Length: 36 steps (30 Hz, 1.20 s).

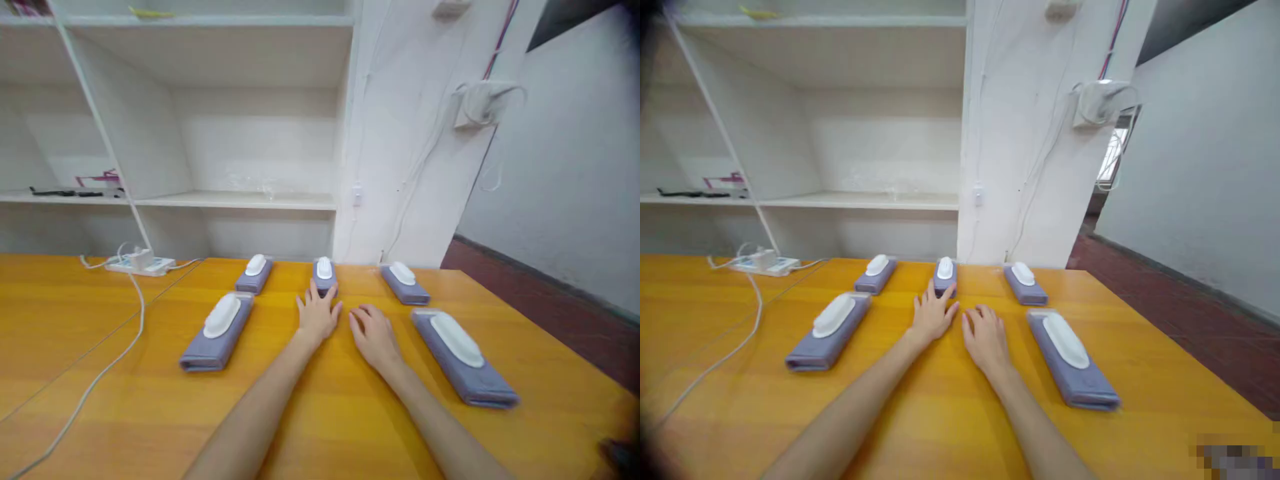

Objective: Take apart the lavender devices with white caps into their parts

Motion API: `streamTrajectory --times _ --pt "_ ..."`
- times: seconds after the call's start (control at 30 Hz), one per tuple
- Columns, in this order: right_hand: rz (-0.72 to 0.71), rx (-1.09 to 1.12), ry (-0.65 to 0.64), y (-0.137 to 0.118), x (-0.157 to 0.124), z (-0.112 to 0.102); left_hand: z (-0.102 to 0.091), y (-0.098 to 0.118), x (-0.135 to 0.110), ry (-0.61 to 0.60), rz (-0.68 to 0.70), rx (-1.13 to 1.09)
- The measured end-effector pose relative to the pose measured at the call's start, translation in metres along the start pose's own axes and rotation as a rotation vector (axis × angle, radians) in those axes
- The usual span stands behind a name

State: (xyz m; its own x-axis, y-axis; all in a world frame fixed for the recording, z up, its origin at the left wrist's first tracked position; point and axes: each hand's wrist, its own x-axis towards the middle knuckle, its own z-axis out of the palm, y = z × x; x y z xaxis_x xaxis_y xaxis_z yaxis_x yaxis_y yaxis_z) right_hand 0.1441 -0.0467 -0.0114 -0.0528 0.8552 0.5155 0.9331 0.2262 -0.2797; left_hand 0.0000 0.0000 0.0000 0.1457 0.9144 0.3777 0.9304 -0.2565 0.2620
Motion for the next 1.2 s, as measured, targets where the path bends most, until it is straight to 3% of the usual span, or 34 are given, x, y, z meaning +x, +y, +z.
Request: streamTrajectory --times 0.17,0.37,0.43,0.6,0.73,0.97,1.2 --pt "0.091 0.071 0.048 0.003 0.005 -0.001 -0.012 -0.012 -0.030 -0.024 0.080 -0.045" --pt "0.135 0.161 0.117 0.009 0.007 0.000 -0.050 -0.040 -0.072 -0.100 0.333 -0.153" --pt "0.131 0.192 0.133 0.010 0.008 0.001 -0.057 -0.046 -0.078 -0.072 0.381 -0.129" --pt "0.072 0.264 0.110 0.012 0.009 0.005 -0.049 -0.050 -0.075 0.074 0.237 -0.021" --pt "-0.060 0.277 -0.036 0.009 0.007 0.005 -0.037 -0.054 -0.068 0.108 0.157 0.014" --pt "-0.146 0.172 -0.075 -0.003 0.001 -0.008 -0.030 -0.063 -0.044 0.123 0.063 -0.033" --pt "-0.159 0.144 -0.186 0.001 0.003 0.002 -0.030 -0.064 -0.038 0.122 0.058 -0.021"
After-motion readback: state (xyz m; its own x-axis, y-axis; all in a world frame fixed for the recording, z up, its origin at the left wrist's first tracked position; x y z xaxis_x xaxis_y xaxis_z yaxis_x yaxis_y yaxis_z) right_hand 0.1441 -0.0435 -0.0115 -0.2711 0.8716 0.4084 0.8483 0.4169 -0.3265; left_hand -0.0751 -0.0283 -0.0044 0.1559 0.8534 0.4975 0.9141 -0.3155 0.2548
